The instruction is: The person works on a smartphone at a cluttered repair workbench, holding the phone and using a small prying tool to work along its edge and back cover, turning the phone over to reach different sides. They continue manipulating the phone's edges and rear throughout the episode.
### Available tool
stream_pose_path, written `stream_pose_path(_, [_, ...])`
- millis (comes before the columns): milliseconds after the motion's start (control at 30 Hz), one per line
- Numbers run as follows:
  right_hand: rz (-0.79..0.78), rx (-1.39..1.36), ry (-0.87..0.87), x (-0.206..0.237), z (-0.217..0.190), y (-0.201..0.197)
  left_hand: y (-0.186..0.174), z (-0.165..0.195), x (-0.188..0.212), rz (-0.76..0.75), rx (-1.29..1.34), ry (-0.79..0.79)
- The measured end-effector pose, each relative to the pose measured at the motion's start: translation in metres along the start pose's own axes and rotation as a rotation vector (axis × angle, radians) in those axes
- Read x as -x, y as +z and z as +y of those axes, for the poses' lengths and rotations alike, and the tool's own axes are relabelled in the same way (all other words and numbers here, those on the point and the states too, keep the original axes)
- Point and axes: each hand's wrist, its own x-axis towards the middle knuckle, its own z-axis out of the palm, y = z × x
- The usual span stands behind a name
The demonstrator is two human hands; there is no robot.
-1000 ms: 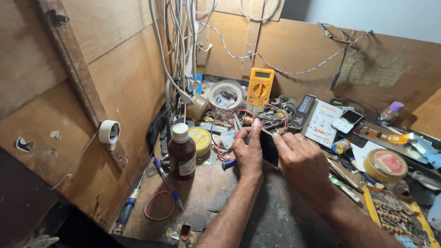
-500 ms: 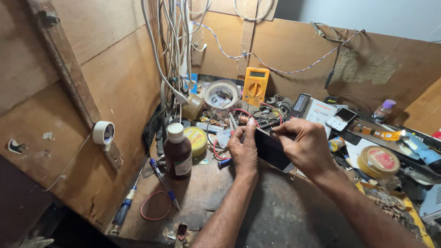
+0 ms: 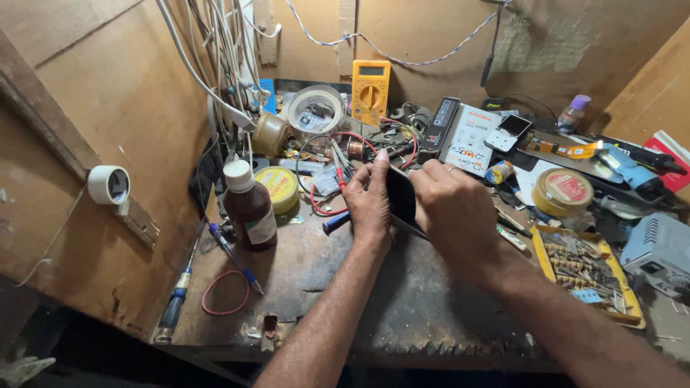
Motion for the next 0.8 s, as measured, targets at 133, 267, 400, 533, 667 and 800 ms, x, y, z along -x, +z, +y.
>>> stream_pose_path(133, [-0.031, 0.157, -0.045, 0.002, -0.002, 0.011, -0.001, 0.000, 0.001, 0.003, -0.013, 0.006])
stream_pose_path(267, [0.043, 0.074, -0.034, 0.003, 0.003, 0.016, -0.003, -0.004, -0.004, 0.008, -0.066, 0.055])
stream_pose_path(400, [0.119, -0.249, 0.122, -0.003, 0.013, 0.017, -0.003, -0.007, -0.009, 0.013, -0.034, 0.120])
stream_pose_path(533, [0.128, -0.448, 0.165, -0.016, 0.026, 0.015, -0.003, -0.008, -0.016, 0.002, -0.091, 0.134])
stream_pose_path(667, [0.044, -0.403, 0.124, -0.017, 0.027, 0.012, -0.006, -0.010, -0.020, -0.031, -0.063, 0.156])
stream_pose_path(800, [0.012, -0.326, 0.086, -0.017, 0.024, 0.009, -0.009, -0.009, -0.021, -0.046, -0.095, 0.118])
